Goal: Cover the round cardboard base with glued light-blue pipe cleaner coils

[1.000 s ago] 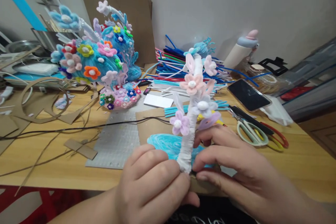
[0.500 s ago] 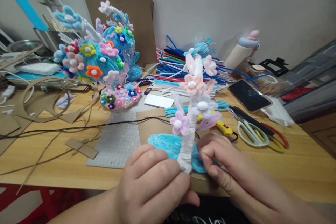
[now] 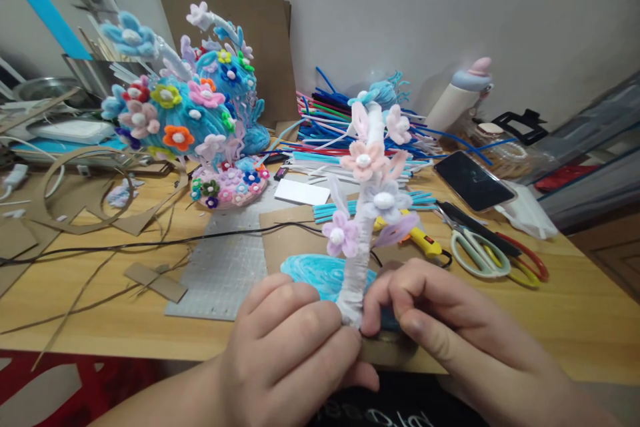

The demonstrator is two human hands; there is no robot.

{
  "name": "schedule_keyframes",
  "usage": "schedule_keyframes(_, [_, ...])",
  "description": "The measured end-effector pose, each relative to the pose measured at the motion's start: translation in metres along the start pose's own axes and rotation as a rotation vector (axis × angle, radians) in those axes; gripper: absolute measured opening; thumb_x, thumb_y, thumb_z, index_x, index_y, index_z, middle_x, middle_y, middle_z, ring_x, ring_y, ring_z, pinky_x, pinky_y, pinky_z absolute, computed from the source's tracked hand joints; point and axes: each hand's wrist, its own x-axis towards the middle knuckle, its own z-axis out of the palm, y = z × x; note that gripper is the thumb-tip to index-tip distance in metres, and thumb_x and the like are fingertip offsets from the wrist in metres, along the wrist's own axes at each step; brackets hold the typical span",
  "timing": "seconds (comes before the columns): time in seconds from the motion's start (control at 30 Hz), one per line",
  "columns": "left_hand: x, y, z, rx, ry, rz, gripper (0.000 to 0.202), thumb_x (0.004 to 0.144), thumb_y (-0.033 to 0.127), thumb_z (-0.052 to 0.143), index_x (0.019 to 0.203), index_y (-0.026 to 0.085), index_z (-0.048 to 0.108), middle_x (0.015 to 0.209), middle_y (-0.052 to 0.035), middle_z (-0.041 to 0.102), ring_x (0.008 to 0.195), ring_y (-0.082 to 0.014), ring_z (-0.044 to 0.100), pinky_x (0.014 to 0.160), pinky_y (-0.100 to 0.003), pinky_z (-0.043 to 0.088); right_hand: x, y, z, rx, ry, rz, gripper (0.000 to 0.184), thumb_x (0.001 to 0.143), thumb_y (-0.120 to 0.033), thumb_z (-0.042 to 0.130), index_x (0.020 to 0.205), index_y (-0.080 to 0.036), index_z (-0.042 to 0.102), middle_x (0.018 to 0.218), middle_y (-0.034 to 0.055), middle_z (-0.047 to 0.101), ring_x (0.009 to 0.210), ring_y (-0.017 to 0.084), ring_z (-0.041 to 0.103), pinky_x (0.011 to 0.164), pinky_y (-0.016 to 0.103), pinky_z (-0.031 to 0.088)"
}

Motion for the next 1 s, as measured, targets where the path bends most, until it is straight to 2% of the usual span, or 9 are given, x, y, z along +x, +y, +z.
schedule_keyframes(0.27, [-0.001, -0.001, -0.002, 0.001, -0.01, 0.0, 0.019, 0.087, 0.031, 0.065, 0.081, 0.014, 0.065, 0.07, 0.0019, 0.067, 0.07, -0.0123, 0.059, 0.069, -0.028, 0.045, 0.002, 0.003, 0.0, -0.096, 0.07, 0.029, 0.02, 0.101, -0.036, 0.04, 0.09, -0.027, 0.054, 0.084, -0.0027, 0.054, 0.078, 0.012, 0.053, 0.07, 0.022, 0.045])
schedule_keyframes(0.37, [-0.001, -0.002, -0.002, 0.011, 0.002, -0.003, 0.019, 0.088, 0.032, 0.064, 0.08, 0.014, 0.065, 0.069, 0.0022, 0.066, 0.069, -0.0119, 0.059, 0.067, -0.028, 0.046, 0.002, 0.003, 0.0, -0.113, 0.128, 0.051, 0.022, 0.1, -0.041, 0.042, 0.086, -0.027, 0.052, 0.078, -0.003, 0.051, 0.07, 0.013, 0.049, 0.06, 0.021, 0.043])
schedule_keyframes(0.47, [-0.001, -0.001, -0.001, 0.008, 0.009, -0.003, 0.019, 0.088, 0.031, 0.065, 0.079, 0.014, 0.065, 0.07, 0.0019, 0.066, 0.07, -0.012, 0.059, 0.068, -0.028, 0.045, 0.001, 0.005, -0.002, -0.147, 0.216, 0.029, 0.021, 0.098, -0.039, 0.047, 0.082, -0.027, 0.052, 0.072, -0.0038, 0.05, 0.065, 0.012, 0.049, 0.056, 0.019, 0.044])
schedule_keyframes(0.57, [-0.002, -0.001, -0.001, 0.003, 0.007, 0.001, 0.019, 0.086, 0.031, 0.066, 0.08, 0.013, 0.065, 0.07, 0.0013, 0.066, 0.072, -0.0127, 0.058, 0.068, -0.029, 0.045, -0.003, 0.01, -0.005, -0.214, 0.361, 0.0, 0.003, 0.094, -0.032, 0.054, 0.092, -0.031, 0.054, 0.078, -0.0034, 0.056, 0.069, 0.013, 0.056, 0.057, 0.018, 0.048])
schedule_keyframes(0.63, [-0.004, -0.002, -0.001, 0.0, 0.005, 0.004, 0.019, 0.086, 0.031, 0.067, 0.08, 0.013, 0.065, 0.07, 0.0011, 0.065, 0.072, -0.0129, 0.057, 0.069, -0.029, 0.044, -0.008, 0.012, -0.006, -0.312, 0.391, -0.05, 0.014, 0.092, -0.029, 0.057, 0.104, -0.035, 0.054, 0.081, -0.0033, 0.058, 0.07, 0.014, 0.058, 0.06, 0.019, 0.05])
schedule_keyframes(0.7, [-0.005, -0.003, -0.002, -0.003, 0.004, 0.014, 0.019, 0.087, 0.03, 0.066, 0.08, 0.013, 0.065, 0.071, 0.0007, 0.065, 0.073, -0.013, 0.057, 0.07, -0.029, 0.044, -0.011, 0.011, -0.007, -0.425, 0.316, -0.141, 0.025, 0.09, -0.028, 0.059, 0.112, -0.038, 0.056, 0.084, -0.0034, 0.06, 0.074, 0.015, 0.059, 0.067, 0.023, 0.052])
schedule_keyframes(0.8, [-0.007, -0.004, -0.004, -0.001, -0.005, 0.024, 0.017, 0.088, 0.028, 0.065, 0.081, 0.012, 0.066, 0.074, 0.0001, 0.066, 0.076, -0.0133, 0.057, 0.072, -0.029, 0.044, -0.012, 0.004, -0.007, -0.494, 0.144, -0.247, 0.026, 0.089, -0.029, 0.06, 0.113, -0.038, 0.059, 0.092, -0.002, 0.06, 0.086, 0.017, 0.058, 0.077, 0.029, 0.052])
schedule_keyframes(0.9, [-0.009, -0.005, -0.006, 0.011, -0.024, 0.032, 0.015, 0.088, 0.028, 0.064, 0.083, 0.014, 0.066, 0.076, 0.0004, 0.066, 0.078, -0.0134, 0.058, 0.075, -0.029, 0.044, -0.008, -0.003, -0.005, -0.501, 0.04, -0.238, 0.018, 0.094, -0.034, 0.053, 0.109, -0.036, 0.062, 0.091, 0.0002, 0.057, 0.088, 0.019, 0.056, 0.076, 0.033, 0.05])
schedule_keyframes(1.0, [-0.013, -0.006, -0.008, 0.027, -0.04, 0.022, 0.015, 0.088, 0.029, 0.064, 0.085, 0.014, 0.066, 0.077, 0.0002, 0.067, 0.079, -0.014, 0.058, 0.076, -0.03, 0.044, -0.004, -0.006, -0.003, -0.476, -0.002, -0.201, 0.023, 0.098, -0.041, 0.043, 0.108, -0.034, 0.062, 0.093, 0.0013, 0.055, 0.091, 0.021, 0.053, 0.08, 0.037, 0.047])
